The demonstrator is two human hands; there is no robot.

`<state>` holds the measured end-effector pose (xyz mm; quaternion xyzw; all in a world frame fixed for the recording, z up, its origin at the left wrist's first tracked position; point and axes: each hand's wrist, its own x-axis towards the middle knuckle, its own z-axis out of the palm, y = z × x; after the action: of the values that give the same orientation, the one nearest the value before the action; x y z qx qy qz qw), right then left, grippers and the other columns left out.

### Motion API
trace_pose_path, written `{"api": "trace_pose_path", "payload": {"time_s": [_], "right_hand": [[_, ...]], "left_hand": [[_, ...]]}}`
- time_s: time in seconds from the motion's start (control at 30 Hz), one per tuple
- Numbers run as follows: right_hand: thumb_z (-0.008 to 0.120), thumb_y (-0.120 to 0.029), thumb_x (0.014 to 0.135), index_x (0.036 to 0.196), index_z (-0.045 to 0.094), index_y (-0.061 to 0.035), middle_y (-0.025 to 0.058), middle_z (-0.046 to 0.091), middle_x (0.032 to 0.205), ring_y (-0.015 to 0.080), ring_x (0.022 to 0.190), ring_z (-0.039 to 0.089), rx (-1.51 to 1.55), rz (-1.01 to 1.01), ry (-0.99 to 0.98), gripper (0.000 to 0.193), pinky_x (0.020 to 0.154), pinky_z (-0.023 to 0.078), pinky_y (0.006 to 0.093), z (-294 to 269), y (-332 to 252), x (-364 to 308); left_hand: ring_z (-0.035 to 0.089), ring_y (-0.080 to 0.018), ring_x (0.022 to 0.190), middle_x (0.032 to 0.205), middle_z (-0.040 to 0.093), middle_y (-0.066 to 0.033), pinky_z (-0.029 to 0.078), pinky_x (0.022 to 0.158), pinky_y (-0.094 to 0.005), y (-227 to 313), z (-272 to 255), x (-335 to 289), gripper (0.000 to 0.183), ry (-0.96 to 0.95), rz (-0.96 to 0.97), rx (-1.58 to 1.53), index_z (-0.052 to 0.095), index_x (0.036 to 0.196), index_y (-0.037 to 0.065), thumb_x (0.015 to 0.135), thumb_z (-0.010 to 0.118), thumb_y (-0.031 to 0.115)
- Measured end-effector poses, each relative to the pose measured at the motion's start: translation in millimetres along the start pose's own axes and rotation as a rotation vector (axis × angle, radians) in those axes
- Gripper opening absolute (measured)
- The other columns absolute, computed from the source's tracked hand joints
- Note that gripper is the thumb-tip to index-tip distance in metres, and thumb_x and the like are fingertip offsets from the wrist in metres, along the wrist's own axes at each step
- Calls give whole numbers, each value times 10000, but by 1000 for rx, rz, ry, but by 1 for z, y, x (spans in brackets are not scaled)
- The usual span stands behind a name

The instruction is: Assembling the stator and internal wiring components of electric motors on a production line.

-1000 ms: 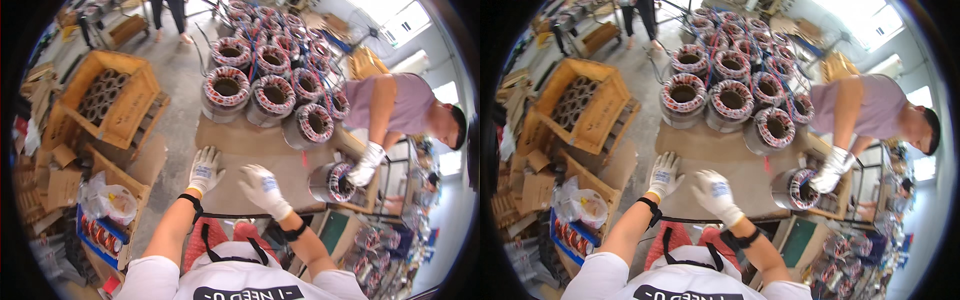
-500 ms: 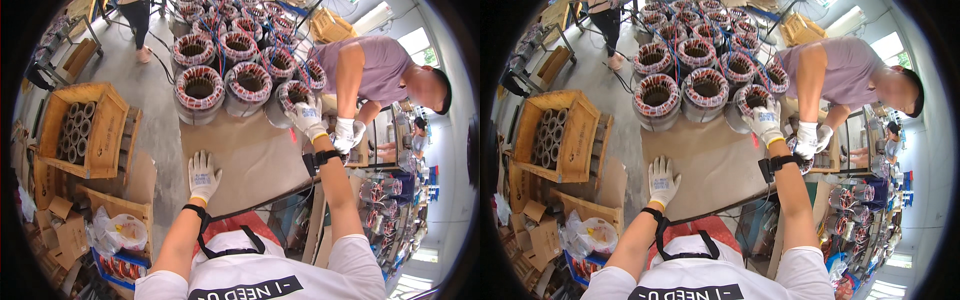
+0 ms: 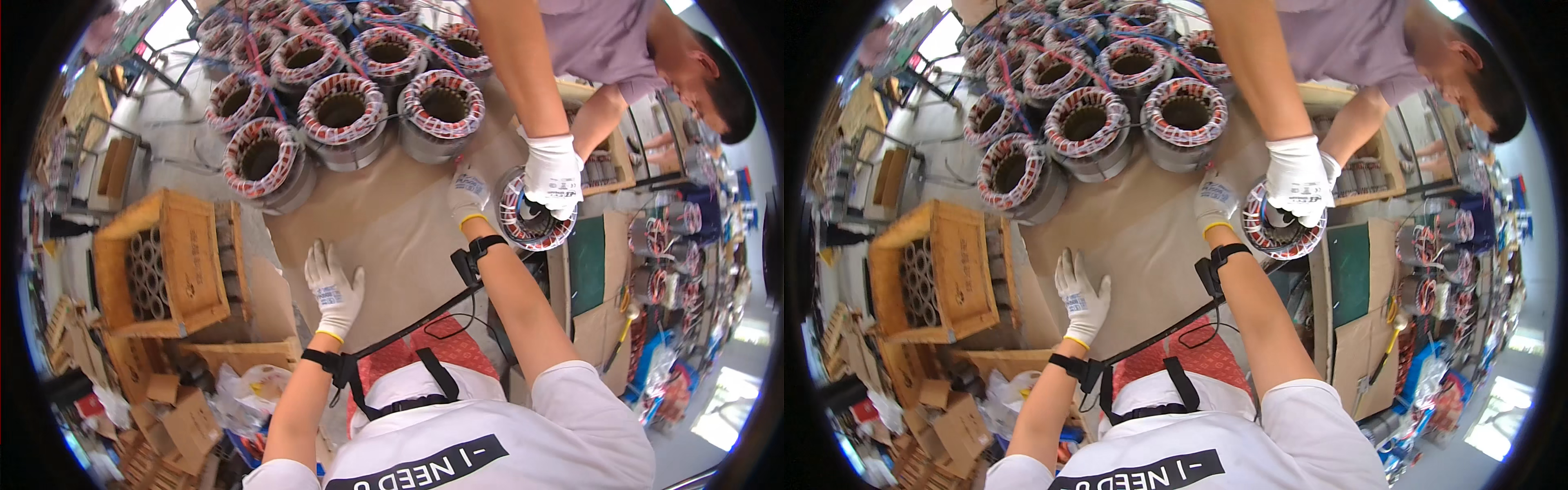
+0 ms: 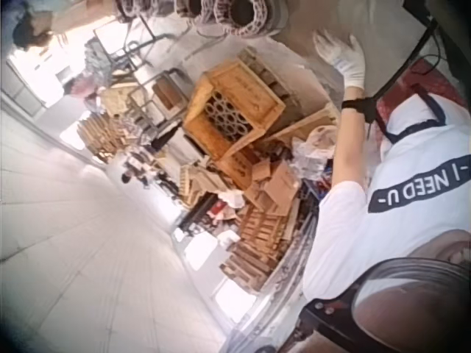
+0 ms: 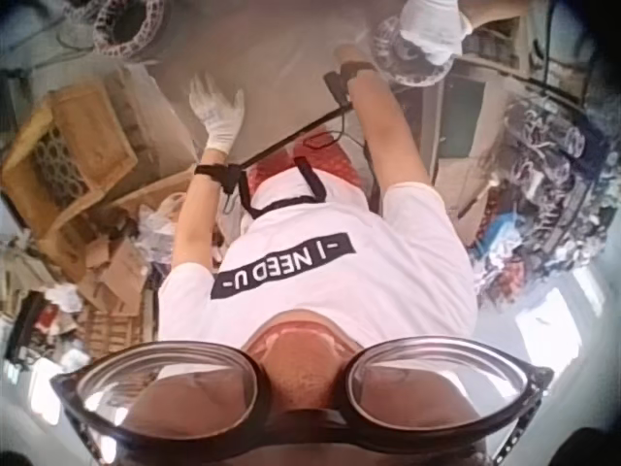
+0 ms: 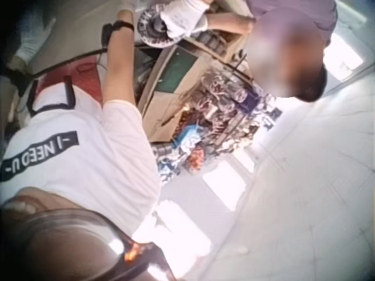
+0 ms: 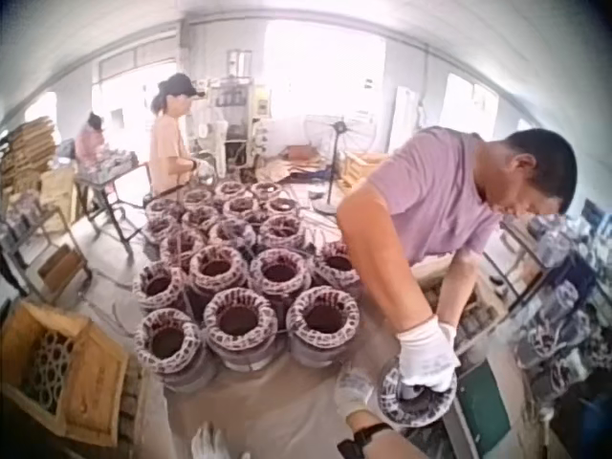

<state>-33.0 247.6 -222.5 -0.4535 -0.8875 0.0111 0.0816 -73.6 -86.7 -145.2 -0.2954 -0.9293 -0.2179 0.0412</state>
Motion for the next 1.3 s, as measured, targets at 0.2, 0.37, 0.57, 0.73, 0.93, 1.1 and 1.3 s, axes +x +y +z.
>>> {"api": "trace_pose_path", "payload": {"time_s": [0.2, 0.37, 0.57, 0.73, 0.93, 1.1, 1.3], "right_hand": [[490, -323, 920, 1390, 375, -39, 218, 536, 1301, 403, 1053, 629, 161, 82, -551, 561, 834, 525, 507, -102, -20, -79], [603, -288, 802, 1347, 414, -23, 240, 574, 1248, 389, 1154, 566, 361, 143, -517, 635, 950, 467, 474, -110, 6, -118], [560, -204, 786, 1341, 433, -67, 244, 633, 1092, 414, 874, 660, 221, 181, -180, 586, 776, 526, 516, -79, 64, -116], [583, -268, 810, 1386, 388, -66, 237, 620, 1102, 391, 927, 659, 165, 205, -261, 641, 809, 529, 508, -80, 68, -105], [628, -380, 830, 1400, 390, -58, 233, 555, 1255, 383, 1109, 589, 241, 275, -406, 696, 916, 488, 499, -105, 74, -64], [712, -516, 785, 1417, 416, -58, 238, 476, 1367, 318, 1200, 536, 554, -106, -144, 834, 1011, 435, 454, -143, 85, -22], [739, -280, 797, 1345, 488, 21, 144, 591, 1252, 189, 1101, 591, 1431, 74, -457, 674, 969, 468, 330, -178, 27, 20]], "left_hand": [[468, -377, 1236, 1362, 492, -189, 334, 1071, -498, 109, -55, 126, 699, 93, 651, -292, 469, 1344, 53, 710, 721, 205], [560, -307, 1170, 1282, 577, -156, 306, 1097, -471, 185, 5, 208, 778, 61, 565, 92, 452, 1371, 38, 732, 758, 361], [677, -265, 928, 939, 709, -80, 404, 910, -412, 194, 23, 215, 482, -326, 350, 90, 619, 1026, 125, 745, 737, 498], [667, -297, 886, 888, 702, -114, 448, 886, -426, 172, 3, 206, 448, -333, 565, 106, 656, 936, 107, 707, 748, 480], [636, -269, 960, 807, 672, -95, 375, 1071, -408, 124, -30, 213, 456, -348, 1040, -90, 701, 910, 110, 542, 820, 353], [660, -319, 922, 835, 684, -145, 429, 1009, -419, 196, -51, 193, 536, -547, 813, 149, 657, 979, 62, 680, 755, 496], [675, -324, 723, 741, 687, -144, 497, 752, -412, 200, -3, 144, 478, -353, 612, 44, 606, 867, 67, 823, 629, 543]]}}
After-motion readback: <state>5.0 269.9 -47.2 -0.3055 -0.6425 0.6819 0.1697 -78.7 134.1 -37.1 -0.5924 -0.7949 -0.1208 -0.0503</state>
